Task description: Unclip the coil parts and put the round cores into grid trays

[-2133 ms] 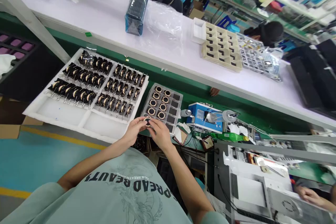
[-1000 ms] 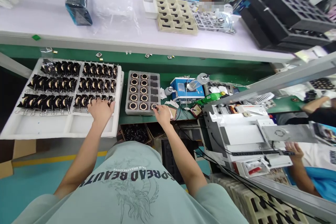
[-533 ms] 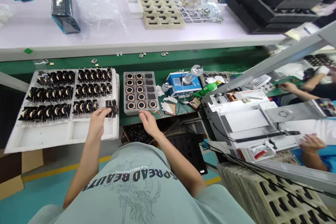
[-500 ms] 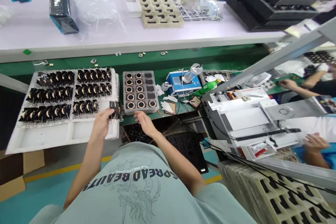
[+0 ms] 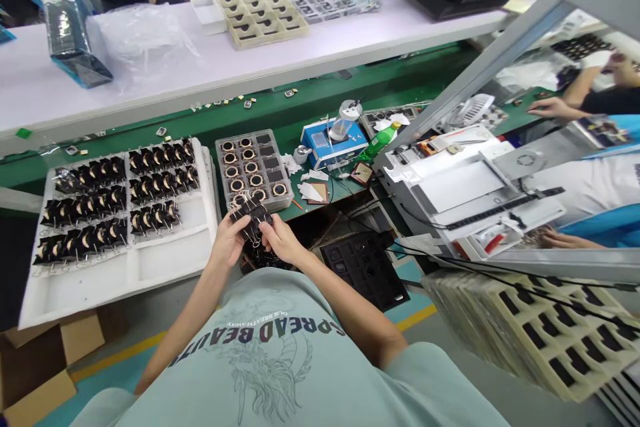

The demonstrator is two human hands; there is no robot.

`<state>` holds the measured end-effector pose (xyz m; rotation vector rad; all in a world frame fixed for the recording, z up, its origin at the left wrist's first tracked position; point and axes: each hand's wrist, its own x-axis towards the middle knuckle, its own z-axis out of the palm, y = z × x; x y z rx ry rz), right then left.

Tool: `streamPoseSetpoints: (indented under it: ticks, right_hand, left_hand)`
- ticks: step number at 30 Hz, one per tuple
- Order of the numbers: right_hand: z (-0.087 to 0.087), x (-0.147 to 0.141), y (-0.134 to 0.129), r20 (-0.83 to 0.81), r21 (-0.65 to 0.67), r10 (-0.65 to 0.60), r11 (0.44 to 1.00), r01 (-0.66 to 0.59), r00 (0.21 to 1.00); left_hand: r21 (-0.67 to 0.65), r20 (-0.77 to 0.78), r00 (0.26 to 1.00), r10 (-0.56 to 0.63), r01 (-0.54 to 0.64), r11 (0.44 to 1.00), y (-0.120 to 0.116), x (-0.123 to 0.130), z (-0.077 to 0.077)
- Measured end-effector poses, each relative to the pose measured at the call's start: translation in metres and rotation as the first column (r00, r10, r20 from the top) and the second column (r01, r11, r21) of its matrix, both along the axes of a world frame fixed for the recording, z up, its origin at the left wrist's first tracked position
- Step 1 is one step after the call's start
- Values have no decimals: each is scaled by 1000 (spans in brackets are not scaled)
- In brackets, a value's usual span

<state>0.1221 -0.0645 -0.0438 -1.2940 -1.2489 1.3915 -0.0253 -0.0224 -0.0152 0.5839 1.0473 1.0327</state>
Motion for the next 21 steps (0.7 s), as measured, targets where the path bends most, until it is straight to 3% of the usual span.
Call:
streamPoseSetpoints:
  ticks: [7,12,14,17,21]
  right_hand:
    - [3,9,-12,19,-67,-9,998,10,1000]
    - [-6,13,-23,-231,-180,0,983,-43,973]
    - [-9,9,-22,-254,-250,11,965,-76,967]
    - [-8,2,-16,-35,-263,116,957,-122,993]
    - [2,1,-13,262,-185,184,973,-138,947]
  left_hand:
    - [5,-22,996,92,-92,996,1,17,-7]
    - [6,-11,990,140,-140,990,0,17,-10]
    - [-13,-16,993,121,-121,993,-3,18,-13]
    - [-67,-39,995,90,-93,993,-8,22,-19]
    - [-162,-54,994,95,-102,982,-12,25,-27]
